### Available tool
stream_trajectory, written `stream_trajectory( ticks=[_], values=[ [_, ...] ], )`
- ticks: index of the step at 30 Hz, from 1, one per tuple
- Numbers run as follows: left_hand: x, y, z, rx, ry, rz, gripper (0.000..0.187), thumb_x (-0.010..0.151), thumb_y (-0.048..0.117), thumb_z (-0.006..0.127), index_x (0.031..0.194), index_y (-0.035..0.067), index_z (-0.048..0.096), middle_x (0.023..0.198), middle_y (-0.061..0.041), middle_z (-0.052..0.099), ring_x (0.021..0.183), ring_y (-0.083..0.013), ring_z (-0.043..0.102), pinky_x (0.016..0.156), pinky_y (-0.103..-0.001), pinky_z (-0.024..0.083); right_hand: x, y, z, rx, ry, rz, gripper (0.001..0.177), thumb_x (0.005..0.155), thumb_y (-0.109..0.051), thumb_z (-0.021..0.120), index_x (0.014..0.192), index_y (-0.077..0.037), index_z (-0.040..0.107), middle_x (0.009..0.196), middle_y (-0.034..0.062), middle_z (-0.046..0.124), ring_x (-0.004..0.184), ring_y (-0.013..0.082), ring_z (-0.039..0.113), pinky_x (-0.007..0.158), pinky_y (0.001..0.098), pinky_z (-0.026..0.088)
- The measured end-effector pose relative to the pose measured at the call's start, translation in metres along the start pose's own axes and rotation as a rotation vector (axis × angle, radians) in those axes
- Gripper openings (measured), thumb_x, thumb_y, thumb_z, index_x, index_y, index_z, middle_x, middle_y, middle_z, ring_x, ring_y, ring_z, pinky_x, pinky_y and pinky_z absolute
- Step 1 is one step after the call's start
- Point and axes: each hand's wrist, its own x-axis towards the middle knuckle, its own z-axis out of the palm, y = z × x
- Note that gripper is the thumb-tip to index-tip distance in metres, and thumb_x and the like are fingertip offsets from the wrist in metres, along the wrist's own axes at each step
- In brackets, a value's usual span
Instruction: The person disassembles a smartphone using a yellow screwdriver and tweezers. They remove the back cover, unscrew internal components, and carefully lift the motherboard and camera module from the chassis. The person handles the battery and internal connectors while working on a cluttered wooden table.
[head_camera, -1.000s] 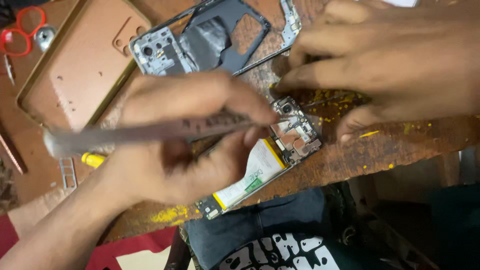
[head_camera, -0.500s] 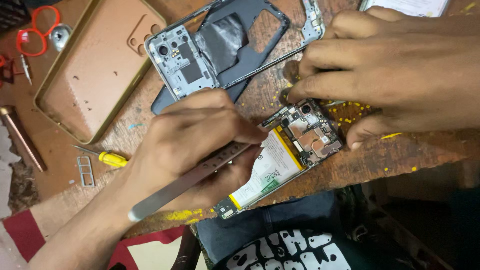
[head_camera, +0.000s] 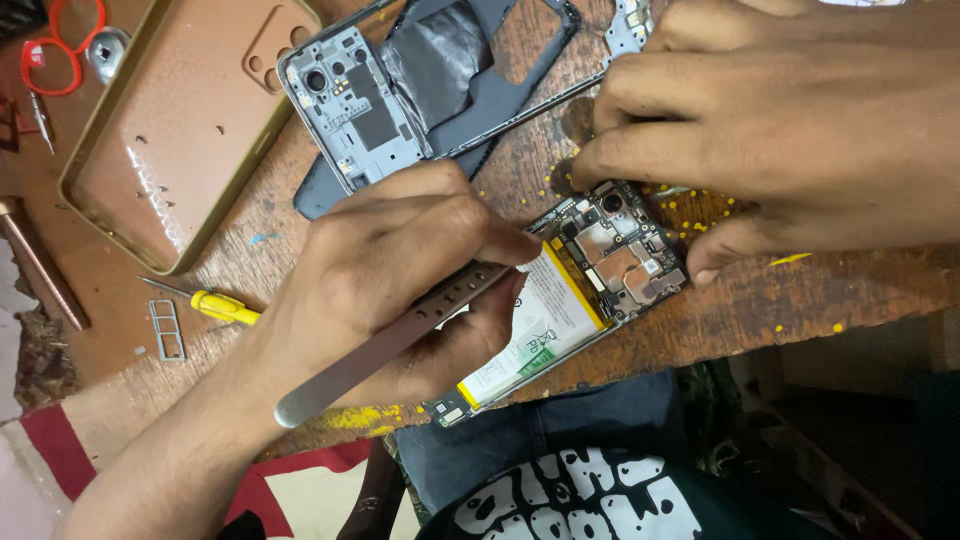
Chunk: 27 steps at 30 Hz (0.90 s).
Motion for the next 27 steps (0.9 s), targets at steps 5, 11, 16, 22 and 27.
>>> stream_trajectory(
  ticks=[5,11,16,22,27],
  values=[
    [-0.001,0.000,0.002,0.006,-0.003,-0.020,0.023,0.073,-0.011,0.070,0.094,-0.003,0.064,0.082,-0.011,0.070,0.074,-0.0222,0.066,0.064,-0.035,0.053,0.000,0.000,-0.001,0.007,-0.007,0.012,0.109,0.038,-0.069,0.077,0.138,-0.029,0.061,0.122,-0.0081,0.059,0.114,0.0185,0.052,0.084,0.0384,0.049],
    [0.000,-0.001,0.002,0.021,-0.030,-0.061,0.024,0.078,-0.005,0.070,0.100,0.001,0.064,0.084,-0.008,0.065,0.080,-0.0206,0.067,0.070,-0.034,0.053,0.002,0.002,0.001,0.001,0.035,-0.037,0.111,0.039,-0.069,0.077,0.138,-0.023,0.060,0.121,-0.0053,0.059,0.110,0.0186,0.053,0.085,0.0388,0.049],
    [0.014,-0.004,-0.001,0.000,-0.133,-0.353,0.011,0.083,0.003,0.070,0.093,0.006,0.068,0.059,0.002,0.063,0.047,-0.0108,0.055,0.047,-0.030,0.040,0.001,0.002,0.003,0.035,0.074,-0.036,0.110,0.037,-0.067,0.078,0.135,-0.021,0.061,0.119,-0.0041,0.058,0.110,0.0188,0.054,0.086,0.0395,0.049],
    [0.014,-0.001,-0.004,-0.060,-0.054,-0.426,0.012,0.079,0.005,0.072,0.091,0.004,0.069,0.063,0.004,0.065,0.050,-0.0015,0.055,0.045,-0.022,0.039,0.001,-0.002,-0.005,0.079,0.040,-0.015,0.106,0.040,-0.064,0.083,0.135,-0.023,0.060,0.117,-0.0061,0.057,0.107,0.0160,0.054,0.084,0.0379,0.049],
    [0.011,-0.001,-0.001,-0.031,-0.041,-0.403,0.013,0.083,0.004,0.075,0.096,0.005,0.072,0.067,0.004,0.064,0.055,-0.0013,0.053,0.049,-0.022,0.038,0.001,-0.002,-0.006,0.062,-0.018,0.011,0.106,0.041,-0.061,0.086,0.135,-0.021,0.060,0.115,-0.0057,0.057,0.106,0.0145,0.055,0.086,0.0364,0.049]
  ],
)
